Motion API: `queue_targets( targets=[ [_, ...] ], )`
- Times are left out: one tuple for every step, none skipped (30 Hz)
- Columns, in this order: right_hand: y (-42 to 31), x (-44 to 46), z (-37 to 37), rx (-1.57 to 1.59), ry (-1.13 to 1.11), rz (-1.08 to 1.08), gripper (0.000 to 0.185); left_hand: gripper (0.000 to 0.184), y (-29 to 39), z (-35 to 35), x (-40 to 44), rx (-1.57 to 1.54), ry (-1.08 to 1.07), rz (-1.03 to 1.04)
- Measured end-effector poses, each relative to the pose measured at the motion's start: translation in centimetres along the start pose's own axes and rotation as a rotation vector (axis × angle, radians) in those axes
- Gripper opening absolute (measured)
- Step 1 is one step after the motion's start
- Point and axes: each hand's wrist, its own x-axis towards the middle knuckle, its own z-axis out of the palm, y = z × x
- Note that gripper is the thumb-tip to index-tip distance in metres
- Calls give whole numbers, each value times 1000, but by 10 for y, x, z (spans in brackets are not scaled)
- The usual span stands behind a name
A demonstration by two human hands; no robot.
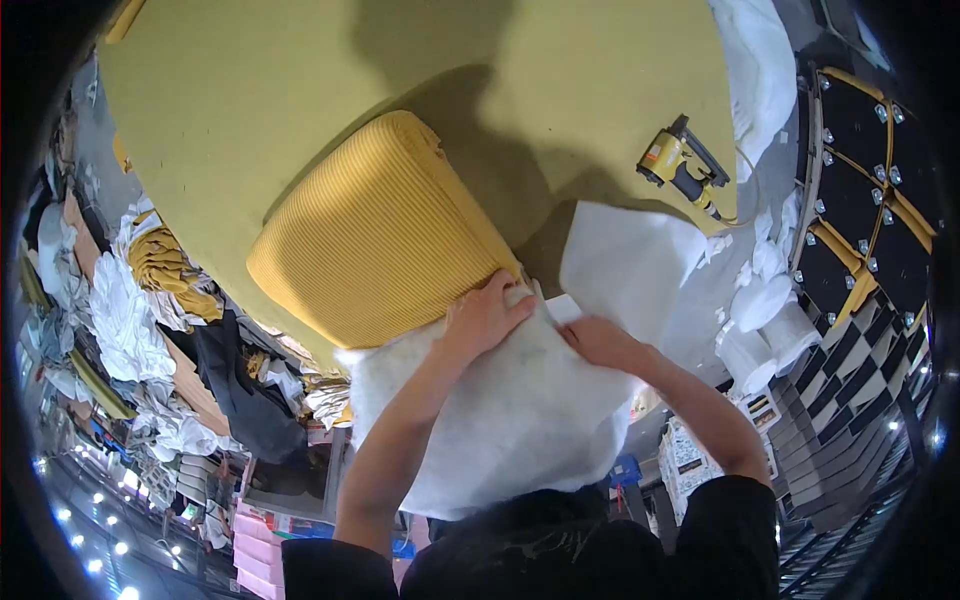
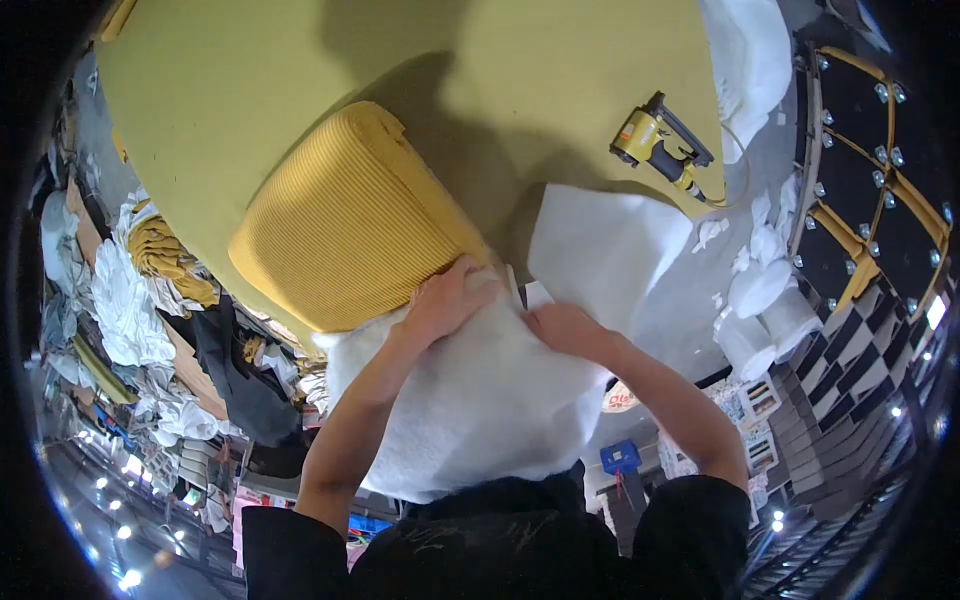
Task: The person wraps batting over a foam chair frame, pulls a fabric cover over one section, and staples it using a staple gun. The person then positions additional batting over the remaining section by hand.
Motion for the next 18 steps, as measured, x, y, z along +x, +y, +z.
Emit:
queue_targets(
  targets=[
    [10,-30,4,-151,-185,52,42,71,-1,3,0,33,7,-27],
    [66,-48,61,-190,-24,-7,43,71,-4,8,-1,39,6,-22],
    [117,-51,103,-242,145,-68,44,71,-6,14,4,65,77,11],
    [111,-51,81,-248,155,-76,44,71,-6,14,2,91,148,35],
    [107,-54,61,-27,100,-174,46,71,-9,17,-2,102,141,31],
    [90,-62,34,197,52,-268,48,66,-5,12,-4,119,109,13],
    [66,-70,2,367,59,-332,49,61,2,6,-6,132,96,-3],
    [37,-81,-21,536,59,-397,50,61,9,3,-17,141,105,-2],
    [14,-95,-29,539,65,-403,50,57,18,1,-32,151,162,11],
    [-6,-107,-34,436,9,-390,43,53,29,1,-49,159,218,23],
    [-16,-113,-31,335,-46,-373,35,51,42,2,-72,112,362,141],
    [-19,-114,-16,344,-39,-374,35,48,53,5,-98,65,502,264],
    [-20,-110,5,215,128,-347,30,52,57,16,-128,34,407,422],
    [-15,-105,26,78,296,-316,27,57,60,28,-157,0,315,580],
    [-2,-93,50,128,463,-419,26,57,72,42,-184,4,317,587],
    [-1,-93,60,126,470,-421,26,63,88,61,-208,145,340,560],
    [-3,-91,67,170,545,-355,24,70,95,74,-221,288,368,532],
    [-3,-89,75,215,619,-288,23,70,88,82,-219,295,377,538]
  ],
)
